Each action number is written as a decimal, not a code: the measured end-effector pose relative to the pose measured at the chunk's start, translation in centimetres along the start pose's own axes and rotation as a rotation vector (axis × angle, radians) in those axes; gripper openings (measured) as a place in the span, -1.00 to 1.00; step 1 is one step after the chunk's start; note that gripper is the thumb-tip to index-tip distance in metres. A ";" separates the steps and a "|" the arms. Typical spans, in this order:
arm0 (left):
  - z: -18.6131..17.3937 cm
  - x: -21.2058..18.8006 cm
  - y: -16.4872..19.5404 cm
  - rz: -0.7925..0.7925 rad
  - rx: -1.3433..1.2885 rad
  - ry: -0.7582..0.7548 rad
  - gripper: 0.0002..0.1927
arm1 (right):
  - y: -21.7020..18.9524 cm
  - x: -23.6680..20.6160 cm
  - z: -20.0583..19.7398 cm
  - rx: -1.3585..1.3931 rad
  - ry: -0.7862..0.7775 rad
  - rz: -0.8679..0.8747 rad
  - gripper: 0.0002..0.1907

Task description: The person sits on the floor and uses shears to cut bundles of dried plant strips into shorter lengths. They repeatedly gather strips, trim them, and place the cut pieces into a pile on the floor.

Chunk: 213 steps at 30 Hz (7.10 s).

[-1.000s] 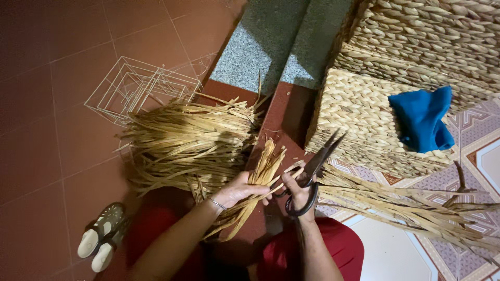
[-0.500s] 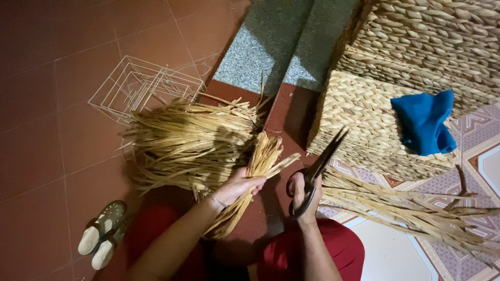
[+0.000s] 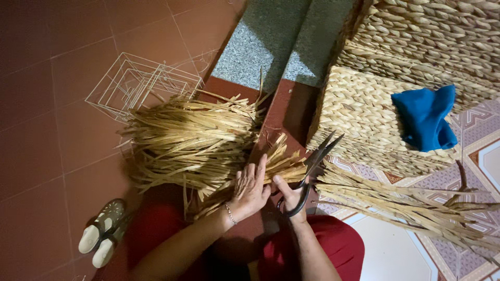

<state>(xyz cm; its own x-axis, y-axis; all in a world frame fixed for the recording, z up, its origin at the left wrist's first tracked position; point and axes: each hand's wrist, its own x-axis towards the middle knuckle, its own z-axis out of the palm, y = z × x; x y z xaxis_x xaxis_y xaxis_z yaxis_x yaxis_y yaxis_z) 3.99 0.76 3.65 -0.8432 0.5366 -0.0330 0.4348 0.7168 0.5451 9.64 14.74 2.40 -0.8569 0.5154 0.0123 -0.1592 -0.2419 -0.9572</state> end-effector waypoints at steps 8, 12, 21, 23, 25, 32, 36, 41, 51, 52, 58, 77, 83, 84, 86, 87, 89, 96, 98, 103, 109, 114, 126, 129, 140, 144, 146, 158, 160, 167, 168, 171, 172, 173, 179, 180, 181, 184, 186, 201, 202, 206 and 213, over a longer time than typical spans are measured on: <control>-1.6 1.4 -1.6 -0.041 -0.602 -0.198 -0.07 | -1.4 0.7 0.0 0.050 0.012 0.080 -0.50; -2.6 2.7 -4.0 -0.099 -0.762 -0.378 -0.38 | -1.5 0.7 -0.5 0.108 -0.106 0.133 -0.58; -3.2 2.2 -3.8 -0.273 -1.168 -0.503 -0.51 | -1.8 0.8 -0.7 0.101 -0.127 0.099 -0.35; -2.6 2.3 -3.8 -0.202 -1.163 -0.493 -0.51 | -1.8 0.9 -0.7 0.075 -0.139 0.086 -0.37; -2.0 2.4 -4.0 -0.098 -1.077 -0.490 -0.48 | -1.8 0.9 -0.6 0.075 -0.156 0.050 -0.43; -0.8 1.7 -4.2 -0.211 -1.269 -0.425 -0.58 | -2.0 0.7 -0.2 0.070 -0.138 0.015 -0.53; -1.1 1.8 -4.1 -0.230 -1.347 -0.430 -0.63 | -2.2 0.6 0.0 0.217 -0.115 0.086 -0.51; -2.0 1.8 -4.5 -0.130 -1.399 -0.495 -0.66 | -1.0 0.7 -0.6 0.344 -0.176 0.076 -0.54; -3.2 3.7 -6.9 -0.326 -1.312 -0.241 -0.71 | 3.1 0.9 -3.1 -0.082 -0.216 0.110 -0.42; -3.5 3.7 -7.3 -0.291 -1.309 -0.201 -0.71 | 3.4 0.9 -3.2 -0.112 -0.255 0.093 -0.39; -4.6 3.4 -8.2 -0.284 -1.250 -0.054 -0.76 | 5.0 0.7 -2.8 -0.132 -0.375 0.135 -0.28; -3.1 3.4 -7.1 -0.436 -1.264 -0.065 -0.45 | 1.3 -1.0 -0.6 -0.141 -0.294 0.204 -0.31; -2.4 3.7 -8.0 -0.466 -1.295 -0.064 -0.47 | 2.2 -0.8 -0.9 -0.131 -0.114 0.263 -0.27; -2.5 3.5 -8.0 -0.427 -1.295 -0.067 -0.52 | 2.4 -0.7 -1.1 -0.094 -0.091 0.283 -0.28; -2.9 3.2 -7.9 -0.378 -1.299 -0.072 -0.56 | 2.5 -0.5 -1.4 -0.034 -0.131 0.237 -0.19; -3.1 3.1 -7.8 -0.369 -1.304 -0.075 -0.56 | 2.4 -0.4 -1.5 -0.004 -0.151 0.215 -0.10; -3.3 3.1 -7.5 -0.333 -1.298 -0.077 -0.59 | 2.0 -0.5 -1.3 0.107 -0.205 0.156 -0.25; -3.4 3.3 -7.3 -0.204 -1.271 -0.070 -0.64 | 0.7 -0.7 -0.7 -0.102 -0.379 0.056 -0.16; -3.4 3.2 -7.4 -0.209 -1.259 -0.079 -0.65 | 1.2 -0.6 -0.9 -0.057 -0.372 0.097 -0.19; -3.6 3.3 -7.5 -0.250 -1.182 -0.111 -0.68 | 2.4 -0.1 -2.3 -0.347 -0.342 -0.079 -0.27; -4.0 3.3 -7.5 -0.298 -1.170 -0.155 -0.65 | 2.1 0.2 -2.6 -0.525 -0.302 -0.078 -0.27; -3.7 3.4 -7.6 -0.337 -1.164 -0.181 -0.57 | 2.3 0.1 -2.8 -0.569 -0.274 -0.152 -0.32; -3.0 3.2 -7.7 -0.311 -1.111 -0.169 -0.71 | 3.3 0.2 -3.1 -0.302 -0.139 -0.115 -0.32; -2.9 3.2 -7.1 -0.309 -1.069 -0.121 -0.73 | 3.0 -0.2 -3.0 -0.041 -0.274 -0.035 -0.27; -2.3 3.3 -6.3 -0.373 -0.862 -0.060 -0.69 | 3.5 0.0 -2.7 -0.517 -0.337 -0.027 -0.27; -0.5 3.4 -6.9 -0.201 -0.856 -0.002 -0.64 | 2.9 0.1 -2.3 -0.635 -0.285 -0.052 -0.30; 0.1 3.3 -7.3 -0.115 -0.874 0.034 -0.62 | 2.7 0.1 -2.1 -0.641 -0.278 -0.032 -0.34; -1.2 2.8 -5.6 -0.293 -0.911 -0.132 -0.61 | 5.1 -0.6 -1.9 -0.160 -0.166 0.049 -0.38; -1.7 2.5 -5.4 -0.283 -0.948 -0.141 -0.60 | 4.6 -0.3 -2.1 -0.148 -0.132 0.073 -0.38; -2.3 2.9 -5.2 -0.359 -0.985 -0.245 -0.31 | 3.3 -0.4 -2.9 -0.250 -0.201 -0.268 -0.31; -2.3 2.9 -5.2 -0.402 -0.986 -0.258 -0.17 | 3.5 -0.6 -2.8 -0.225 -0.234 -0.254 -0.29; -2.2 3.0 -5.6 -0.380 -1.012 -0.268 -0.25 | 4.1 -0.4 -1.9 -0.100 -0.424 -0.204 -0.42; -2.1 2.9 -5.8 -0.347 -1.025 -0.269 -0.35 | 4.1 -0.7 -1.7 -0.098 -0.402 -0.084 -0.40; -1.9 3.0 -6.0 -0.330 -1.080 -0.254 -0.39 | 4.0 -1.1 -1.5 -0.096 -0.379 0.034 -0.38; -0.8 3.3 -7.2 -0.424 -1.289 -0.216 -0.60 | 1.9 -1.4 -0.6 -0.095 -0.342 0.157 -0.29; -0.7 3.4 -7.2 -0.376 -1.283 -0.211 -0.61 | 1.6 -1.4 -0.4 -0.105 -0.344 0.125 -0.29; -0.7 3.4 -7.3 -0.327 -1.277 -0.207 -0.62 | 1.4 -1.4 -0.3 -0.112 -0.325 0.155 -0.30; -1.0 3.5 -7.2 -0.366 -1.197 -0.197 -0.63 | 1.3 -1.6 0.0 -0.104 -0.292 0.205 -0.30; -1.4 3.3 -6.9 -0.332 -1.182 -0.190 -0.63 | 1.4 -1.8 -0.1 -0.060 -0.300 0.188 -0.29; -1.1 3.4 -6.4 -0.408 -1.116 -0.251 -0.55 | 1.1 -1.4 -1.7 -0.648 -0.330 -0.167 -0.35; -1.1 3.4 -6.4 -0.435 -1.118 -0.250 -0.53 | 1.0 -1.4 -1.7 -0.662 -0.318 -0.165 -0.39; -1.6 3.3 -6.2 -0.423 -0.979 -0.256 -0.48 | 0.8 -1.2 -1.9 -0.806 -0.258 -0.215 -0.49; -2.4 3.7 -6.5 -0.397 -0.754 -0.205 -0.54 | -0.4 -0.6 -2.0 -1.032 -0.184 -0.308 -0.41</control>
<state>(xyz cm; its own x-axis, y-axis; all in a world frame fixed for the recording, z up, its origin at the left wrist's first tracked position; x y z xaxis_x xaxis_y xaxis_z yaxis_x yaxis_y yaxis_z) -2.71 -3.06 2.00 -0.7828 0.4316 -0.4483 -0.2648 0.4210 0.8676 11.19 16.20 2.17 -0.9246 0.2841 0.2538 0.0351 0.7267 -0.6860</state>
